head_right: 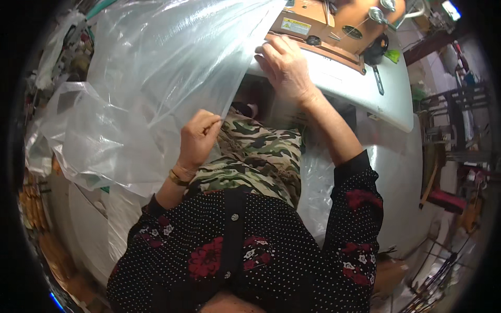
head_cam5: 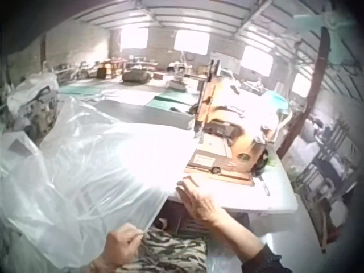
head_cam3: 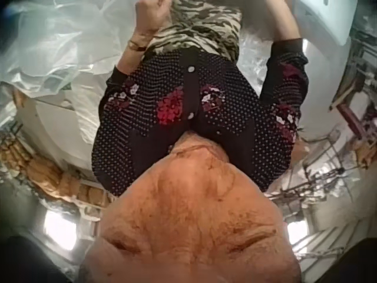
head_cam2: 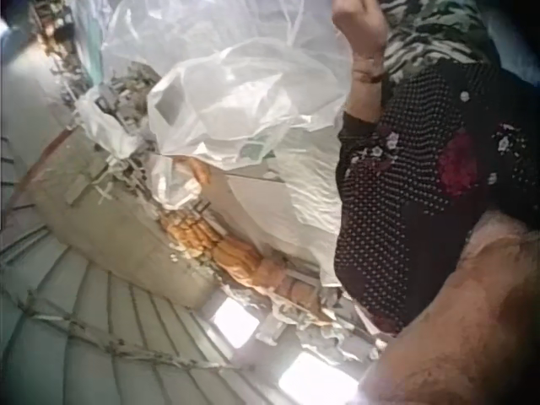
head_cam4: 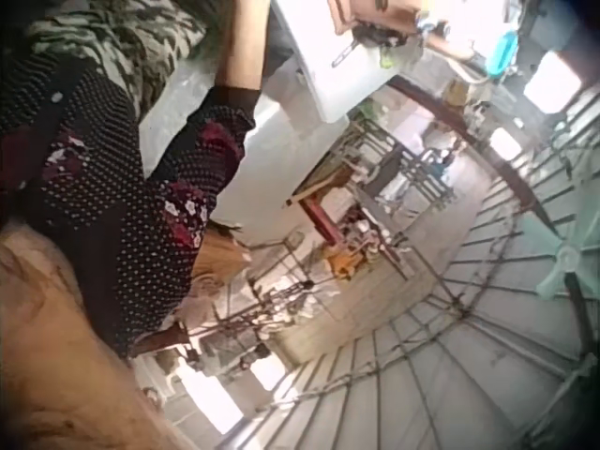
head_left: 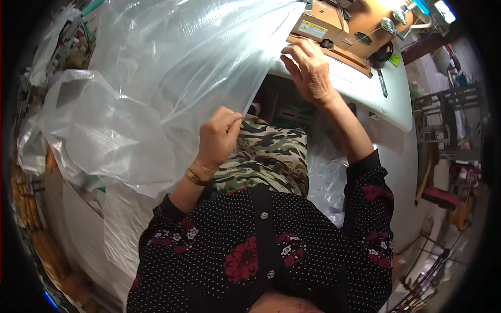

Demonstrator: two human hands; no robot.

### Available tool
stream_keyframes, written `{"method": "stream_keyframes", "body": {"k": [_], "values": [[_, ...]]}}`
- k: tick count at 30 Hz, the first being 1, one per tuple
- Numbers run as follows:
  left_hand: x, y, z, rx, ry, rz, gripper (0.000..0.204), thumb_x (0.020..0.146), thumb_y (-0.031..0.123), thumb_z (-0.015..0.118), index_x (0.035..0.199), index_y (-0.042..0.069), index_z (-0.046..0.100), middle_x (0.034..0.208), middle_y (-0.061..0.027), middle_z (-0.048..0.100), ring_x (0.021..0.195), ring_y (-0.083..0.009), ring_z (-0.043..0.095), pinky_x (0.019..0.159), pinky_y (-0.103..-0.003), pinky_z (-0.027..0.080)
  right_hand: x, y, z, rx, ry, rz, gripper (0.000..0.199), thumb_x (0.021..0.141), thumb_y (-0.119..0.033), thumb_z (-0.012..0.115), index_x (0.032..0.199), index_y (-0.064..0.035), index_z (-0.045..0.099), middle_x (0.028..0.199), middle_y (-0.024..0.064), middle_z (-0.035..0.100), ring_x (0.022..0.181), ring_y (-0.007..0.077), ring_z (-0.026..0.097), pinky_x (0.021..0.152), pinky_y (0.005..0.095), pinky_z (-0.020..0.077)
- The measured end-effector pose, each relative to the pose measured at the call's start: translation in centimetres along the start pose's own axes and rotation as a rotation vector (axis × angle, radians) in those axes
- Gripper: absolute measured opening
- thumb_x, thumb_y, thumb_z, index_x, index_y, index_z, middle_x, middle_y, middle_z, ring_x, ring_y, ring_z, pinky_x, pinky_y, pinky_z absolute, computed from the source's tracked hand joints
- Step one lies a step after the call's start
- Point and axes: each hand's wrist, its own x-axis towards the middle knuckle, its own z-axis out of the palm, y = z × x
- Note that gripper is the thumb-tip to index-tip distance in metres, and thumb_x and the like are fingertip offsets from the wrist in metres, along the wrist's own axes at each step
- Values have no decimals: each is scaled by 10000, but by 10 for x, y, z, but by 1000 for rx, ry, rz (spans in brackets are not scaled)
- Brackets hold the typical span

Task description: Sewing the edges of large plastic sheets using an industrial sewing machine

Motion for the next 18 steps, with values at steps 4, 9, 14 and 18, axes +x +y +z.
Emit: {"method": "stream_keyframes", "body": {"k": [4, 9, 14, 18], "values": [[-4, 3, -2, -250, -13, -134, 162, 884, 14, 607, 1027, -24, 671, 826, -87, 642, 636, -150, 578, 601, -264, 459, 27, 8, 2, -28, -17, -246, 177, 826, -112, 677, 993, -109, 619, 1025, 40, 595, 1038, 221, 562, 967, 418, 418], [-14, 11, -5, -410, 33, -350, 302, 927, 0, 554, 1217, 16, 641, 876, -12, 609, 608, -39, 494, 552, -185, 414, 25, 0, 11, -17, -142, -295, 169, 847, -142, 667, 1005, -108, 617, 1026, 34, 598, 1042, 215, 565, 1052, 427, 370], [-9, 11, -4, -314, 76, -109, 395, 901, -38, 558, 1282, 51, 607, 855, -31, 539, 574, -64, 473, 538, -208, 415, 12, -36, 15, 136, -293, -341, 194, 865, -151, 656, 1047, -107, 603, 1076, 39, 586, 1072, 220, 556, 1090, 473, 330], [-8, 15, 1, -167, 150, -53, 382, 838, -24, 668, 1211, 48, 638, 811, -74, 525, 552, -127, 464, 522, -270, 418, 7, -48, 13, 94, -334, -390, 226, 847, -201, 678, 1042, -118, 597, 1077, 36, 579, 1101, 208, 538, 1101, 474, 323]]}}
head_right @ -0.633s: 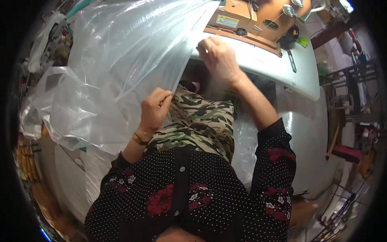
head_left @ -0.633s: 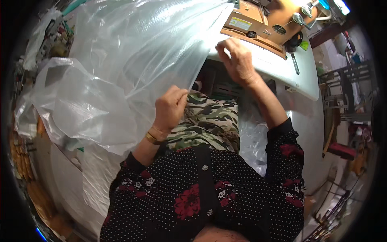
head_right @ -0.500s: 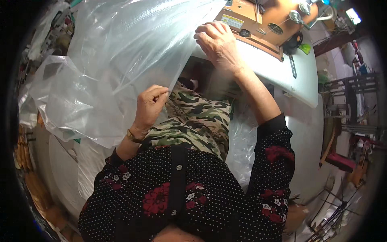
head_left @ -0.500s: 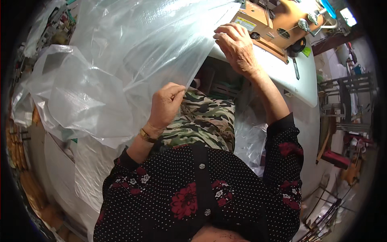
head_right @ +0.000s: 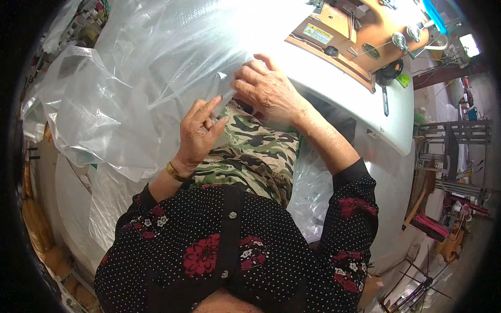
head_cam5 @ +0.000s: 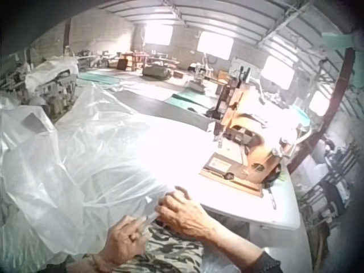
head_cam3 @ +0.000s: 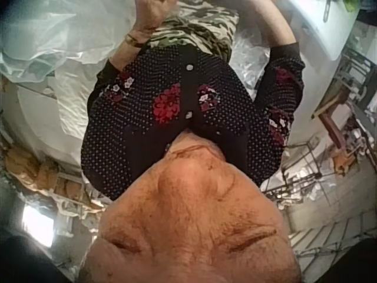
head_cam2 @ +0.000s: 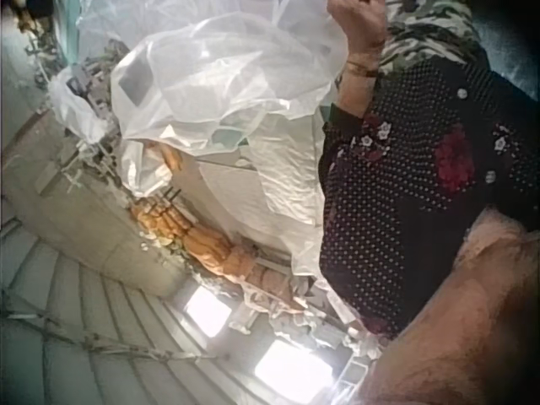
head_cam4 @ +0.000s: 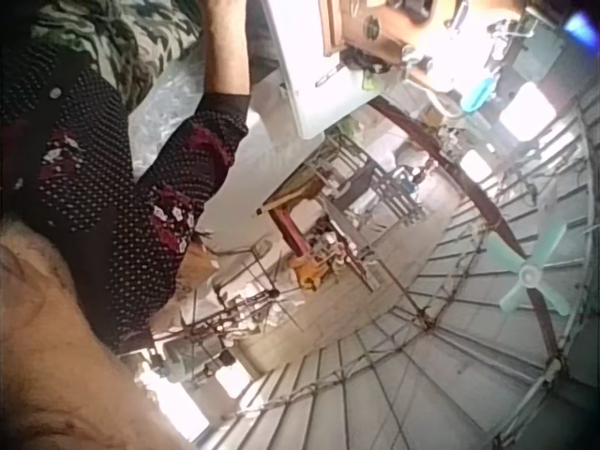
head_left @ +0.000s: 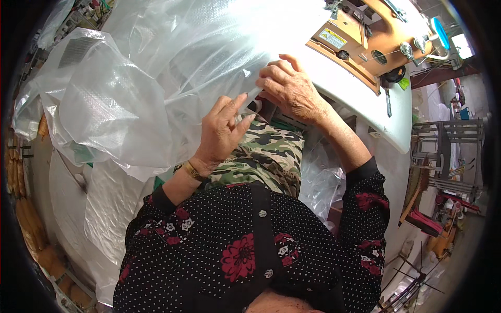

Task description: Sewing the edges of large plastic sheets using an industrial sewing machine

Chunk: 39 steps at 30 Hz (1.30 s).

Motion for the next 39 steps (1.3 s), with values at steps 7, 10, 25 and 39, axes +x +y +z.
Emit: {"method": "stream_keyframes", "body": {"k": [7, 10, 25, 39], "values": [[15, -4, 5, 88, 157, 136, 269, 812, 28, 738, 1075, 36, 682, 755, -65, 526, 555, -167, 482, 515, -289, 405, 1, 36, -11, 27, 60, 25, 240, 798, -147, 717, 1002, -122, 595, 1037, 41, 574, 1038, 251, 548, 988, 448, 386], [19, -3, 4, 9, 185, 136, 224, 804, -6, 742, 1021, 36, 707, 695, -33, 482, 572, -119, 448, 515, -258, 376, 2, 52, -13, -2, 110, 33, 212, 796, -143, 716, 965, -128, 588, 1006, 35, 580, 1012, 251, 549, 920, 421, 405], [34, 26, -23, 272, 88, 182, 167, 843, -9, 703, 1008, 15, 700, 800, -79, 597, 625, -177, 567, 567, -257, 452, 2, 132, -37, -243, 204, 92, 172, 809, -197, 718, 884, -110, 590, 900, 44, 542, 953, 226, 545, 987, 426, 371], [44, 28, -35, 372, -25, 329, 383, 820, -89, 591, 1194, -13, 631, 840, -111, 543, 674, -254, 580, 582, -349, 470, 4, 158, -42, -203, 171, 126, 206, 872, -252, 655, 871, -70, 558, 882, 92, 541, 912, 290, 525, 913, 435, 368]]}}
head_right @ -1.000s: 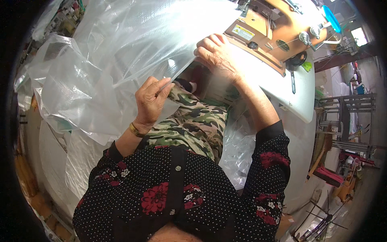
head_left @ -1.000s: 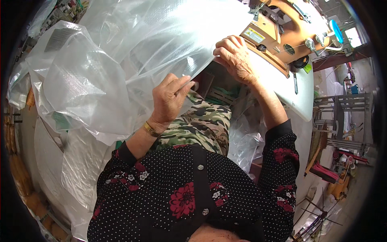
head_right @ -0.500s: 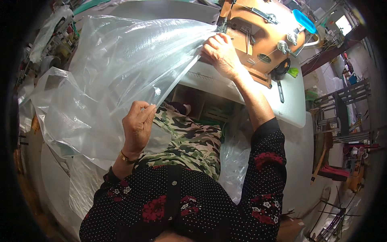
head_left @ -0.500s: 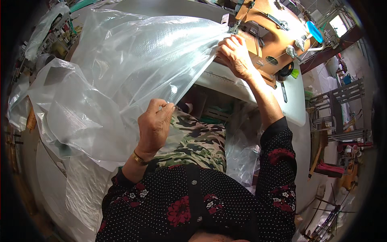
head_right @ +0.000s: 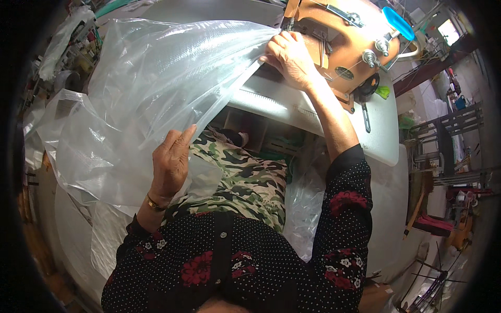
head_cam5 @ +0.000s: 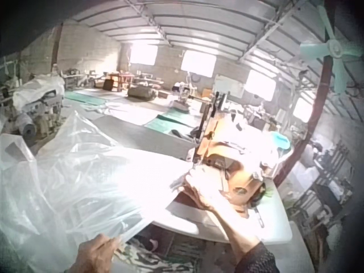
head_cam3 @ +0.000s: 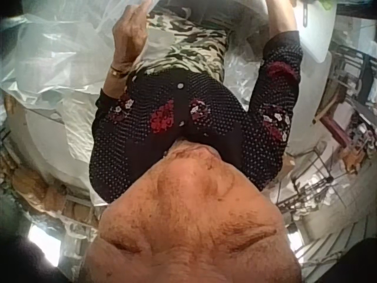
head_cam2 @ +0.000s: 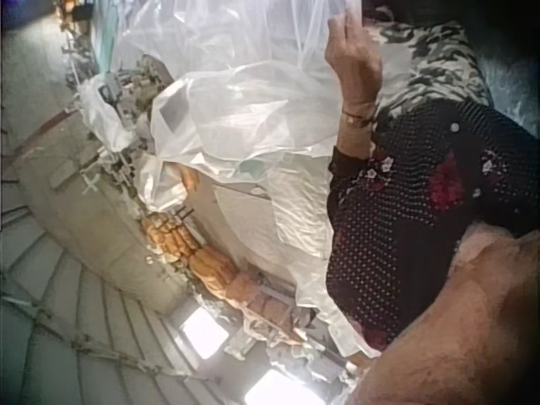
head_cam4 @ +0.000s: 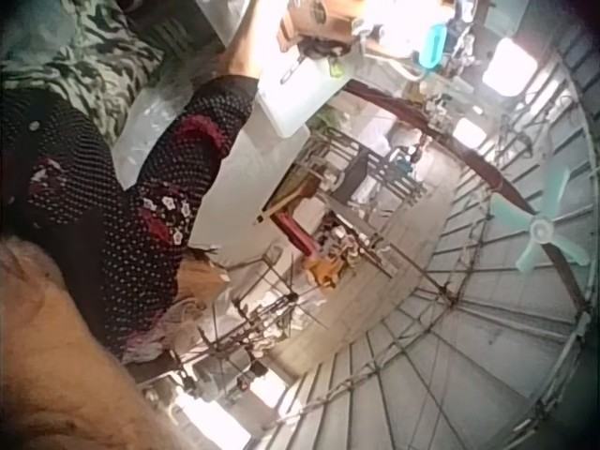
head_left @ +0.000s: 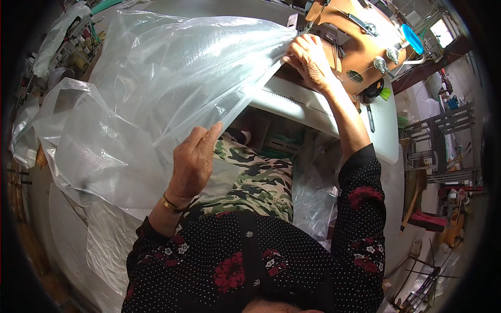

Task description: Sewing the edges of large plastic sheets using an industrial sewing machine

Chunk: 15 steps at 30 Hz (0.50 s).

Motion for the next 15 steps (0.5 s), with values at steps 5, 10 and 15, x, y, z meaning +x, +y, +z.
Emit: {"method": "stream_keyframes", "body": {"k": [5, 10, 15], "values": [[6, -1, -5, -34, -186, -75, 378, 847, -2, 645, 1223, 23, 619, 864, -117, 547, 663, -285, 536, 601, -351, 448, 1, 1, -3, -44, -45, 17, 196, 895, -272, 642, 893, -91, 566, 891, 74, 551, 951, 249, 537, 934, 416, 374], [19, -10, -9, -243, -332, -171, 293, 844, -18, 625, 1135, -18, 652, 784, -87, 543, 631, -173, 525, 579, -306, 419, 1, 2, -2, -61, -39, -11, 143, 896, -214, 637, 939, -93, 575, 914, 75, 548, 957, 251, 539, 926, 409, 380], [24, -9, 3, -955, -387, -493, 239, 851, -31, 583, 1072, -52, 671, 732, -26, 550, 633, -64, 464, 575, -234, 379, 2, 2, -4, 51, 15, 39, 152, 857, -93, 635, 991, -60, 573, 944, 97, 558, 964, 279, 540, 899, 396, 396]]}}
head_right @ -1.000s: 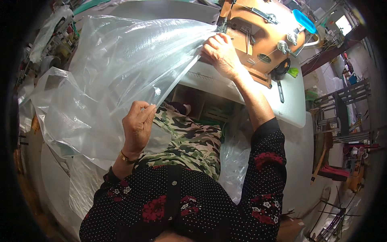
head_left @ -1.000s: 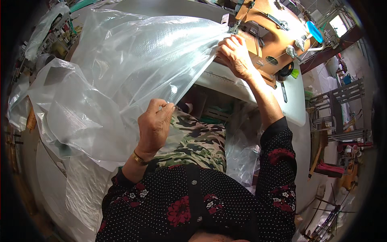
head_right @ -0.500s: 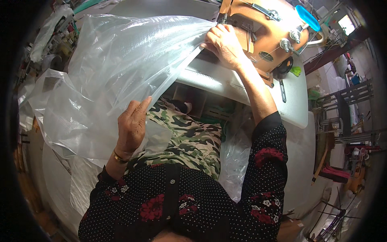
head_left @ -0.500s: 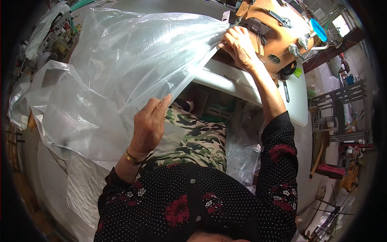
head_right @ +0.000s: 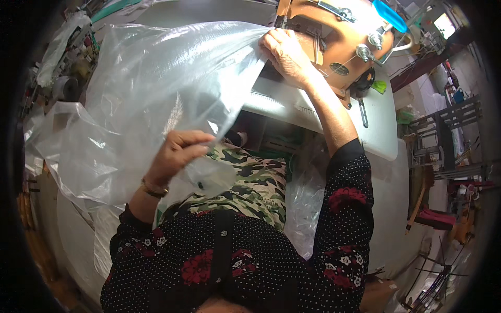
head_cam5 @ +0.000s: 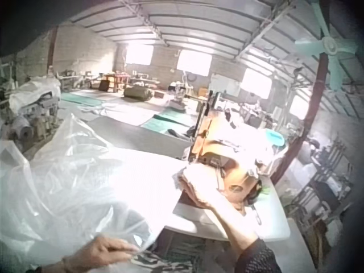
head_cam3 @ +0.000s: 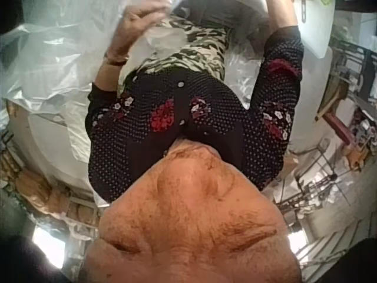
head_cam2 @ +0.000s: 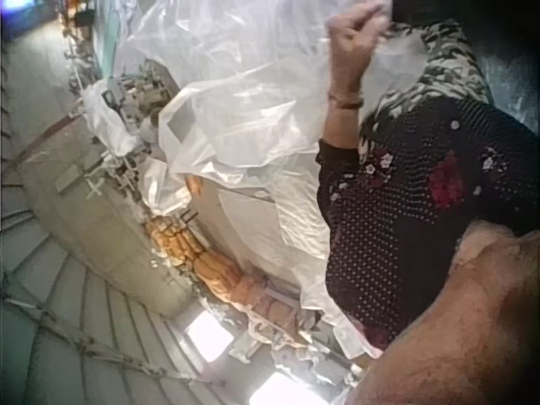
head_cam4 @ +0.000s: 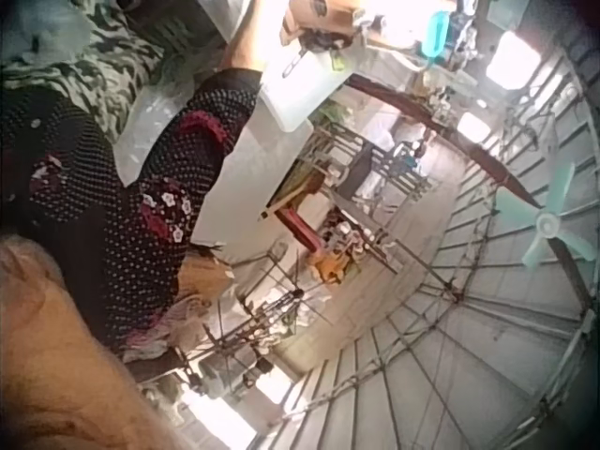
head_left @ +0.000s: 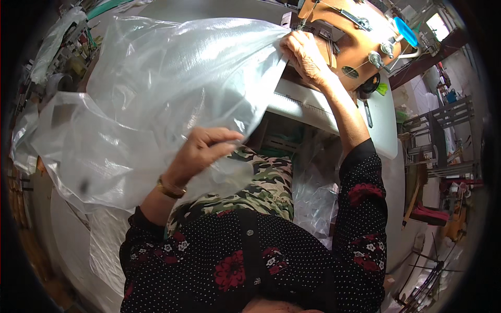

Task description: Sewing the edges of large plastic sheets using an industrial sewing machine

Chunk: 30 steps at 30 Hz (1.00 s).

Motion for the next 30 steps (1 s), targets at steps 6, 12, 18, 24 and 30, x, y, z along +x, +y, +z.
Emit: {"method": "stream_keyframes", "body": {"k": [6, 12, 18, 24, 30], "values": [[6, -24, 32, 525, -181, 354, 262, 836, -21, 563, 1086, -44, 639, 714, -153, 505, 621, -285, 526, 575, -362, 427, -4, -11, 10, -109, 196, 191, 212, 795, -111, 722, 938, -22, 592, 976, 122, 592, 930, 320, 570, 820, 407, 473], [18, -38, 34, 650, -233, 446, 256, 827, 2, 583, 1077, -19, 635, 725, -159, 515, 647, -343, 540, 571, -409, 436, -25, -32, 32, -255, 373, 284, 210, 820, -110, 607, 1024, -64, 625, 1099, 83, 623, 1042, 296, 584, 948, 432, 428], [34, -40, 36, 595, -312, 434, 251, 802, 5, 584, 1047, -13, 636, 696, -150, 493, 632, -323, 545, 571, -395, 444, -35, -32, 39, -303, 447, 264, 291, 835, -148, 600, 1121, -100, 624, 1213, 27, 626, 1129, 209, 574, 1035, 418, 363], [52, -39, 38, 647, -374, 439, 237, 798, 13, 582, 1028, 10, 637, 703, -149, 501, 628, -331, 551, 567, -400, 451, -35, -32, 39, -340, 405, 330, 251, 841, -144, 599, 1089, -113, 618, 1204, 6, 622, 1122, 192, 572, 988, 396, 377], [77, -28, 49, 686, -431, 465, 187, 802, 35, 584, 986, 28, 613, 705, -142, 494, 630, -339, 554, 561, -415, 446, -35, -33, 38, -350, 385, 383, 260, 864, -174, 578, 1114, -114, 621, 1214, 2, 619, 1133, 178, 563, 987, 379, 367]]}}
